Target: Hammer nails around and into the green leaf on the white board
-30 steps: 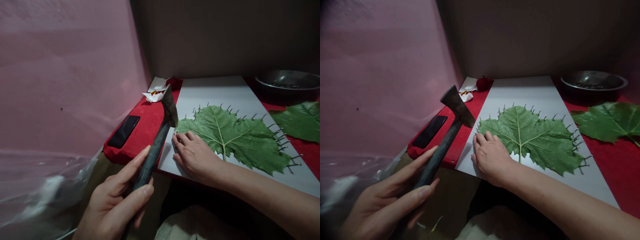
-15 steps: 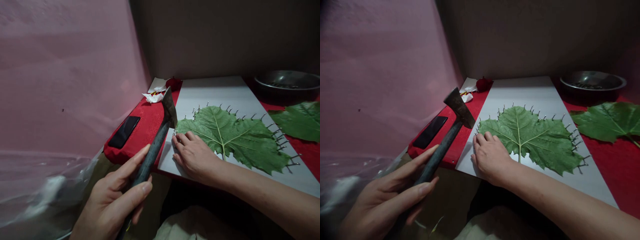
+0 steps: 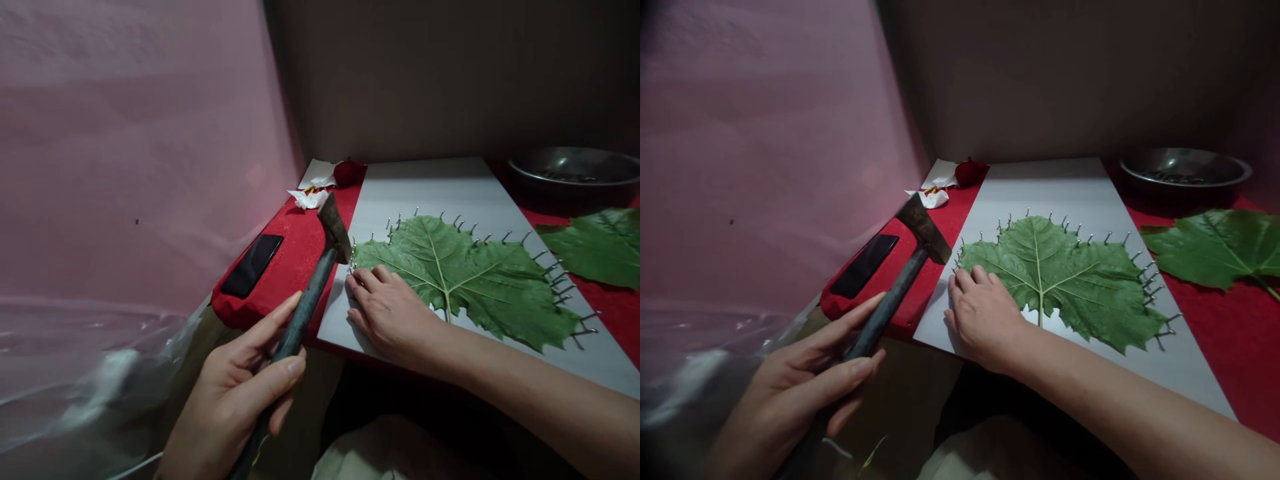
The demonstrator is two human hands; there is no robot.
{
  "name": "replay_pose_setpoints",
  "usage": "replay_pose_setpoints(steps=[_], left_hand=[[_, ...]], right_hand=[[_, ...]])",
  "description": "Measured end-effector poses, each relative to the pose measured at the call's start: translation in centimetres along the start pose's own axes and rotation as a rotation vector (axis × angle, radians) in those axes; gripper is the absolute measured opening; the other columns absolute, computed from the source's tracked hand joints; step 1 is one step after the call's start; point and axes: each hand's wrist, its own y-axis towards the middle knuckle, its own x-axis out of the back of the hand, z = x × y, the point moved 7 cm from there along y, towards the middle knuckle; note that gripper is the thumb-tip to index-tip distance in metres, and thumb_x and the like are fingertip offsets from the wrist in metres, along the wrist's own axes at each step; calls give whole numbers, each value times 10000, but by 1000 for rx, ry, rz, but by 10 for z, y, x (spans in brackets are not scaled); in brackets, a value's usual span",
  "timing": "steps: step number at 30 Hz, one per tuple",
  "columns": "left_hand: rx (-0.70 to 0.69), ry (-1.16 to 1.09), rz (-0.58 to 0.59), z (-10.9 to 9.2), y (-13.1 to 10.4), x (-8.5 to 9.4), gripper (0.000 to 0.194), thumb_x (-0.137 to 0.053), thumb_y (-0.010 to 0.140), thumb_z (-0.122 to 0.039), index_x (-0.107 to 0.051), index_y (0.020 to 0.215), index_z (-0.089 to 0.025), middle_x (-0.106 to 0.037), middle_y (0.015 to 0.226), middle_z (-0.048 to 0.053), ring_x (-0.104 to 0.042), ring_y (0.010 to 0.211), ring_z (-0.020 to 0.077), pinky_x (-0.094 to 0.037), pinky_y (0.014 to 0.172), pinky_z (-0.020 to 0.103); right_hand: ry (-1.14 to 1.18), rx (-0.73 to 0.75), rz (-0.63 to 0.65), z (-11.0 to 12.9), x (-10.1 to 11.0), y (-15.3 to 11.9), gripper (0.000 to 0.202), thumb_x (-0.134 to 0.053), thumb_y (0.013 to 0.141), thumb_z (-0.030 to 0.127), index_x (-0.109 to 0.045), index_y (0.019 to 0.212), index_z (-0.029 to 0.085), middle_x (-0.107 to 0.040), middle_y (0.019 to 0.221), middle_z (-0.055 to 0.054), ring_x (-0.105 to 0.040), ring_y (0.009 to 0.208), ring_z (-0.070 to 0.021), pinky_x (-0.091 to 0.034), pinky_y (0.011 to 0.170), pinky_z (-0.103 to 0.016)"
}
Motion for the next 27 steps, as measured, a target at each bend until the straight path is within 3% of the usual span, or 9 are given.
replay_pose_setpoints(steps=[4,10,15,19,24,27], left_hand=[[-53,17,-146,-6,-6,12,706,-756,674,-324,-519,1339,-308,-656,692,0,-447,416,77,-344,428,212],[22,54,45,9,5,-10,582,-655,774,-298,-524,1340,-255,-484,486,-58,-384,411,69,-304,440,195],[-56,-43,-39,3,1,-1,572,-681,765,-284,-537,1317,-308,-602,678,-19,-426,419,45,-327,463,195],[-107,-88,-73,-2,3,4,566,-670,772,-262,-534,1321,-282,-542,584,-37,-405,410,49,-276,445,187],[-69,-72,17,13,22,1,616,-637,799,-239,-452,1385,-195,-446,453,-72,-382,403,67,-235,445,193],[-70,-46,59,22,32,0,623,-619,810,-228,-425,1399,-171,-449,455,-74,-374,403,65,-236,448,199]], right_hand=[[17,1,5,0,1,1,458,-377,933,363,-538,1261,87,-558,1145,-132,-430,971,-270,-373,882,-411],[53,1,-1,-1,1,0,387,-387,933,350,-610,1133,105,-575,1093,-125,-434,983,-272,-366,902,-413],[90,-8,-9,-3,3,0,346,-418,926,343,-613,1122,135,-573,1115,-110,-439,959,-251,-376,892,-399],[120,7,-18,-2,7,0,324,-381,946,306,-641,1061,150,-573,1142,-103,-460,967,-232,-381,892,-382],[211,-47,-81,-7,14,1,293,-381,942,250,-643,1003,134,-560,1167,-117,-509,1013,-221,-412,891,-374],[347,-97,-100,-17,16,3,267,-379,928,202,-634,970,137,-584,1089,-107,-557,927,-186,-452,840,-345]])
